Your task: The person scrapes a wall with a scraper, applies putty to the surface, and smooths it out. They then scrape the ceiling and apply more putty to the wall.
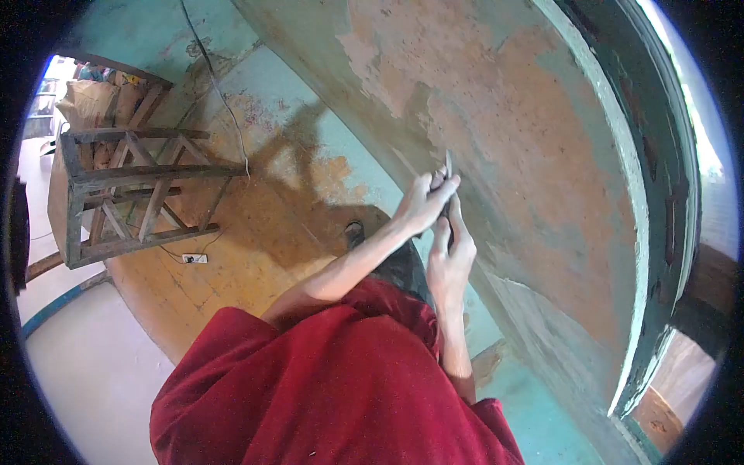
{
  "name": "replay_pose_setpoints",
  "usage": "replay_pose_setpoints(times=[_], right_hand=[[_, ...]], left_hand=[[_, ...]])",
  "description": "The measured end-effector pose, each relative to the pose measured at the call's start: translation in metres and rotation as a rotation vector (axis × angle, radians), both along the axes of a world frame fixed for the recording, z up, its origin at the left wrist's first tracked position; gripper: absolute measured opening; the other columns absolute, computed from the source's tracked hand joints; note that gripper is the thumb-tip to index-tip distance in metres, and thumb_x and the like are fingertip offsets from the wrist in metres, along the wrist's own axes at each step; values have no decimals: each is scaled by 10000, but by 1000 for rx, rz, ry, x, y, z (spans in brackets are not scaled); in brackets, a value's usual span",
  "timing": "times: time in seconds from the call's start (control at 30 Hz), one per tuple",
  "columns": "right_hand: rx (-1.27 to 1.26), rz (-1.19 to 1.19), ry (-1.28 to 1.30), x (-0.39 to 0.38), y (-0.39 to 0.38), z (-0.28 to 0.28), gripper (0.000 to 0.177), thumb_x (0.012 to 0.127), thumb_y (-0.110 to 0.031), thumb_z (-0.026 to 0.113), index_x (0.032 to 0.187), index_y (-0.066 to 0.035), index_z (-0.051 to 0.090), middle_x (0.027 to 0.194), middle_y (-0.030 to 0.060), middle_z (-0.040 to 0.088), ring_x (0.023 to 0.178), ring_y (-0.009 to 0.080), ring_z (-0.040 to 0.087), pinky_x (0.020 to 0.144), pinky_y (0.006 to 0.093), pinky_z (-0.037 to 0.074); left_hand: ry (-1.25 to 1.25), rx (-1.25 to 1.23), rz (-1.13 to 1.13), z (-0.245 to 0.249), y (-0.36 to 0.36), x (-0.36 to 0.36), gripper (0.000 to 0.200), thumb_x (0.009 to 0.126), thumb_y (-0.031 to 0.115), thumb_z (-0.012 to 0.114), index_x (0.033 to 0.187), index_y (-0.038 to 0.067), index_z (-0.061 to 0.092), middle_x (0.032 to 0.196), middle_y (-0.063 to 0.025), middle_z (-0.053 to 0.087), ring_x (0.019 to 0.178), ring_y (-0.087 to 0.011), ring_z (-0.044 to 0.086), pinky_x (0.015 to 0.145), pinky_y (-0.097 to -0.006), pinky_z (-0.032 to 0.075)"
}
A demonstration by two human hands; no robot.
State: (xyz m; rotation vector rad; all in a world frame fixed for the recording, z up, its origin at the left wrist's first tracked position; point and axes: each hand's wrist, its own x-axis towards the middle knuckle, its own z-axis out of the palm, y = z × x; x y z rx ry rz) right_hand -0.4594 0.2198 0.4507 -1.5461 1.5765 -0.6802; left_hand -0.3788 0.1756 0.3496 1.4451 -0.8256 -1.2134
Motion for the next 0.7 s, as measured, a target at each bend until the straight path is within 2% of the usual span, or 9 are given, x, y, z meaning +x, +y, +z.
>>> replay_pose_setpoints(times=[0.1, 0.17, 0.3, 0.4, 0.5, 0.53, 0.63, 0.67, 0.7], right_hand=[[-24, 62, 36, 6, -16, -18, 451, 978, -92, 440, 1390, 85, 485, 1353, 255, 585, 1259, 251, 570, 1045, 320, 402], [51, 66, 99, 13, -20, -31, 452, 976, -85, 441, 1392, 88, 481, 1377, 258, 564, 1310, 274, 532, 1086, 330, 371], [22, -6, -64, 3, -6, -1, 454, 981, -73, 427, 1406, 81, 470, 1413, 242, 539, 1323, 287, 518, 1098, 350, 369], [99, 42, 54, 19, -21, -26, 445, 978, -85, 449, 1389, 81, 492, 1409, 240, 539, 1316, 294, 529, 1095, 343, 369], [-7, 35, 19, 14, -11, -6, 443, 972, -87, 470, 1374, 98, 492, 1394, 268, 539, 1301, 294, 541, 1088, 333, 373], [53, 2, -78, 12, -10, 7, 435, 972, -70, 460, 1370, 102, 493, 1387, 267, 550, 1311, 284, 532, 1087, 330, 375], [11, 79, 84, 12, -24, -33, 453, 969, -45, 451, 1410, 59, 475, 1283, 286, 611, 1238, 284, 599, 1010, 342, 437], [266, 49, 80, 26, -31, -17, 445, 976, -49, 443, 1408, 52, 481, 1275, 283, 618, 1230, 263, 604, 997, 335, 445], [253, 60, 74, 24, -30, -15, 445, 976, -49, 443, 1408, 52, 481, 1275, 283, 618, 1230, 263, 604, 997, 335, 445]], left_hand=[[40, 64, 61, -4, -11, 9, 574, 930, 471, 631, 733, -66, 588, 638, -185, 607, 639, -258, 631, 598, -429, 466], [94, 112, -70, -42, -18, 24, 542, 945, 427, 629, 718, -63, 591, 619, -163, 602, 612, -243, 617, 574, -423, 459], [-65, 1, 73, 10, -4, 2, 533, 938, 422, 644, 699, -48, 571, 604, -125, 578, 596, -226, 581, 563, -414, 442], [141, 125, 52, -23, -16, 22, 477, 950, 386, 642, 694, -8, 558, 617, -54, 568, 585, -159, 533, 542, -369, 435], [65, 10, -3, 2, -7, 17, 479, 955, 385, 631, 764, -52, 594, 625, -99, 567, 608, -188, 544, 596, -399, 461], [-66, -16, 97, -8, -4, 0, 486, 958, 383, 626, 801, -76, 613, 642, -118, 573, 626, -197, 549, 618, -413, 466], [280, 83, 94, -15, -14, 15, 516, 942, 400, 643, 768, -84, 597, 631, -141, 560, 631, -198, 554, 605, -422, 462], [123, 107, 57, -37, -16, 25, 506, 945, 407, 641, 750, -58, 599, 627, -124, 570, 623, -180, 556, 587, -388, 460], [116, 94, 68, -30, -18, 22, 506, 945, 407, 641, 750, -58, 599, 627, -124, 570, 623, -180, 556, 587, -388, 460]])
